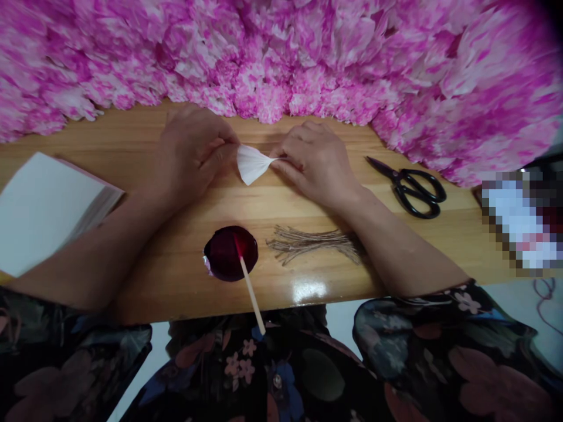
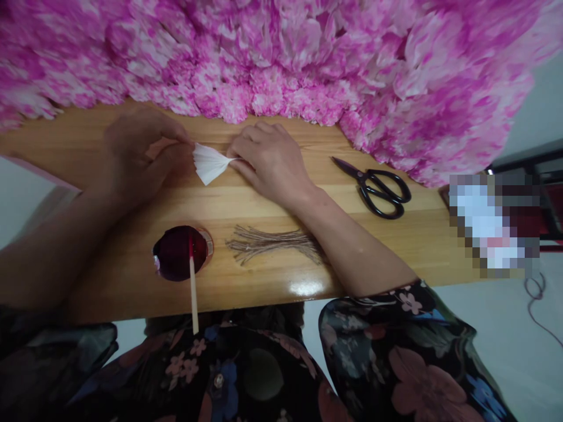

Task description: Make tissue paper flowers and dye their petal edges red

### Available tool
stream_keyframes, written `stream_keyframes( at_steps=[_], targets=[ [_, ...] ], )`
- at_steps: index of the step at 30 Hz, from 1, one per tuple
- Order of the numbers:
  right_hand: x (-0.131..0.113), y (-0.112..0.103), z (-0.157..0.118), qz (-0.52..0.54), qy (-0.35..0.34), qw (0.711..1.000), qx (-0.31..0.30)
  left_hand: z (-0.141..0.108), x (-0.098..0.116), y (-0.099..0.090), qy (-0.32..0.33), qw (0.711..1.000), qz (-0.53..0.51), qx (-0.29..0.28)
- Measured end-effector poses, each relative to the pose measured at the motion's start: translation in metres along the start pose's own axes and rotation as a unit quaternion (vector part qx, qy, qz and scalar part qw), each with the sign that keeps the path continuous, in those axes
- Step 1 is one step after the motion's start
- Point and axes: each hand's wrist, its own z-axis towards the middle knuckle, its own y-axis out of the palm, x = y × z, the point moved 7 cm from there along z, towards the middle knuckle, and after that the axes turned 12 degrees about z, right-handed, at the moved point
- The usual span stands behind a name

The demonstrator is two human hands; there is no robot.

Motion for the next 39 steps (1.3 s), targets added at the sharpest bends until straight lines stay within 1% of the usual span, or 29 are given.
stream_keyframes(
  at_steps=[3,8,11,16,17,19,21,25,30,33,35,39],
  targets=[
    [0.002,0.000,0.000,0.007,0.016,1.000,-0.002,0.000,0.001,0.001,0.013,1.000,0.003,-0.012],
    [-0.008,-0.002,0.002,-0.018,0.022,0.999,-0.035,-0.001,0.006,0.000,0.042,0.998,0.027,-0.024],
    [-0.014,-0.002,0.003,-0.034,0.011,0.998,-0.046,-0.001,0.008,0.001,0.054,0.997,0.045,-0.034],
    [-0.015,0.000,0.004,-0.033,-0.017,0.999,-0.036,0.002,0.010,0.007,0.046,0.992,0.093,-0.069],
    [-0.015,0.000,0.003,-0.031,-0.019,0.999,-0.033,0.002,0.011,0.006,0.045,0.992,0.096,-0.067],
    [-0.014,0.000,0.002,-0.030,-0.016,0.999,-0.032,0.001,0.012,0.002,0.045,0.994,0.089,-0.044],
    [-0.011,0.000,0.002,-0.029,0.002,0.999,-0.033,0.000,0.011,-0.002,0.038,0.997,0.068,-0.025],
    [-0.006,-0.001,0.001,-0.023,0.034,0.999,-0.034,-0.001,0.006,-0.001,0.028,0.998,0.043,-0.033],
    [-0.008,0.000,0.001,-0.040,0.020,0.998,-0.035,-0.001,0.008,0.000,0.046,0.996,0.072,-0.020],
    [-0.009,0.001,0.002,-0.046,0.013,0.998,-0.036,0.000,0.010,0.003,0.065,0.994,0.082,-0.036],
    [-0.010,0.003,0.002,-0.045,0.006,0.998,-0.038,0.000,0.010,0.005,0.067,0.993,0.084,-0.045],
    [-0.010,0.006,0.002,-0.043,-0.017,0.998,-0.038,0.002,0.011,0.006,0.067,0.995,0.072,-0.022]
  ],
)
